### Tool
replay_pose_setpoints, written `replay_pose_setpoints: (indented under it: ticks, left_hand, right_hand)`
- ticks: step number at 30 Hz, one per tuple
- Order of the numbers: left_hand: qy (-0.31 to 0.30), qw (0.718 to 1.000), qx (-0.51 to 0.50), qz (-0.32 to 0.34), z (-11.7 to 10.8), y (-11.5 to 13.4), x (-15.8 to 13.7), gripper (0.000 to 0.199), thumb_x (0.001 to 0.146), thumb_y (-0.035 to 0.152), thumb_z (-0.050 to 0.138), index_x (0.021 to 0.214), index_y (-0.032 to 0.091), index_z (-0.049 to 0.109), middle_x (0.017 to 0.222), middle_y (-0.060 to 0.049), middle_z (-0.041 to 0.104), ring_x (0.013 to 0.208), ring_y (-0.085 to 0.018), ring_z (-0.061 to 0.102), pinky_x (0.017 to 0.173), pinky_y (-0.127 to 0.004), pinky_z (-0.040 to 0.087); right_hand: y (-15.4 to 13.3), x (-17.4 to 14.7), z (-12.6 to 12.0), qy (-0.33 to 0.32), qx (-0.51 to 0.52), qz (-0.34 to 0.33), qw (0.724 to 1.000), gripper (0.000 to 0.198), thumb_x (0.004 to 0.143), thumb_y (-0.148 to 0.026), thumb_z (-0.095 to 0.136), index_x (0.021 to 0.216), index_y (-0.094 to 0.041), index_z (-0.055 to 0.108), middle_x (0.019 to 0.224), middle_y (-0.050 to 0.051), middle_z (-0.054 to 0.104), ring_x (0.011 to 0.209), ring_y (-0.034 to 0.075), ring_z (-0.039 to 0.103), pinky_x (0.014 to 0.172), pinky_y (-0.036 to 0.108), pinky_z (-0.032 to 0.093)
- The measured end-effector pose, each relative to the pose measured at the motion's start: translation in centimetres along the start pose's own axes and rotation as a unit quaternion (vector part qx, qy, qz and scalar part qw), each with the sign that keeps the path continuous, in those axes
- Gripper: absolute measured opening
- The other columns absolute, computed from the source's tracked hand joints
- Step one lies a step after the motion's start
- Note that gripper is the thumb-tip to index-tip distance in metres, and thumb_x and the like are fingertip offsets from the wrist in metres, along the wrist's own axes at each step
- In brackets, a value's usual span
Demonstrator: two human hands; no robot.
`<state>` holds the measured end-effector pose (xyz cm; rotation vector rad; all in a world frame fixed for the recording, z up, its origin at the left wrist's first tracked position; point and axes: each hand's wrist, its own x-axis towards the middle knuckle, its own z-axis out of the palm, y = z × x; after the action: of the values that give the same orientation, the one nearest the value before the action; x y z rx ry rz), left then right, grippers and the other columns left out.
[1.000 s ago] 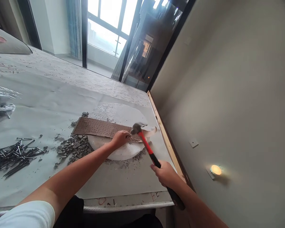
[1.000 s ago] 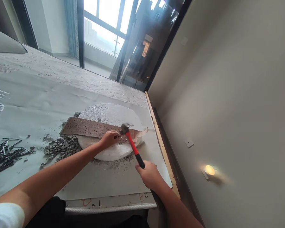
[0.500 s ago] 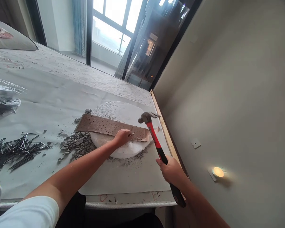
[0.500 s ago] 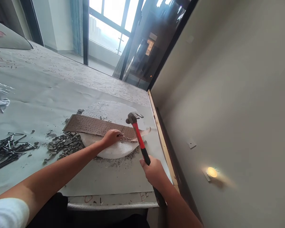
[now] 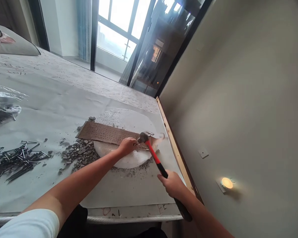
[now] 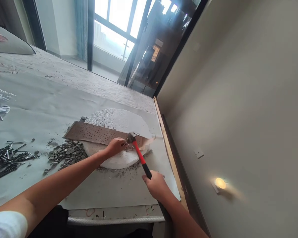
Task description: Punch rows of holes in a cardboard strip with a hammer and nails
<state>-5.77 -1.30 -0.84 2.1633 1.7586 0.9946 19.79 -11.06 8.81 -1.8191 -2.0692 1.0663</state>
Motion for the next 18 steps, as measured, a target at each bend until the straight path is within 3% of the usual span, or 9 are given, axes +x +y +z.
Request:
replay_pose_setpoints:
  ticks: [4,9,13,18]
  left_hand:
    - [0.006,1.0,-0.008,0.012,-0.09,0.09,-0.03,0.021,0.077,0.024,0.055,0.065,0.015,0.069,0.07,-0.007,0.068,0.067,-0.017,0.058,0.06,-0.024,0.037]
    - [0.001,1.0,0.008,0.002,-0.43,0.43,-0.07,0.02,0.076,0.025,0.058,0.062,0.015,0.069,0.066,-0.008,0.066,0.066,-0.018,0.058,0.061,-0.025,0.037]
    - [0.002,1.0,0.01,0.015,-0.36,0.37,-0.07,0.021,0.078,0.024,0.055,0.068,0.016,0.072,0.072,-0.007,0.069,0.069,-0.017,0.059,0.062,-0.024,0.038]
    - [-0.006,1.0,0.01,0.004,-0.23,0.1,-0.05,0.02,0.076,0.025,0.059,0.064,0.014,0.071,0.067,-0.008,0.067,0.067,-0.018,0.059,0.062,-0.026,0.038]
  right_hand:
    - [0.05,-0.18,-0.08,0.029,0.046,-0.01,0.998,0.024,0.082,-0.04,0.049,0.067,-0.021,0.043,0.048,-0.006,0.035,0.042,0.009,0.033,0.043,0.023,0.025]
    - [-0.05,-0.72,0.07,0.008,-0.018,-0.017,1.0,0.027,0.077,-0.033,0.054,0.059,-0.021,0.039,0.049,-0.004,0.037,0.046,0.01,0.033,0.046,0.024,0.025]
    - [-0.16,-0.94,0.15,0.035,0.018,-0.027,0.999,0.027,0.08,-0.041,0.051,0.064,-0.021,0.041,0.05,-0.004,0.037,0.046,0.01,0.036,0.045,0.023,0.026]
    - [-0.06,-0.72,0.32,0.001,0.004,-0.009,1.0,0.026,0.077,-0.036,0.054,0.061,-0.021,0.04,0.049,-0.005,0.037,0.045,0.01,0.035,0.044,0.023,0.025]
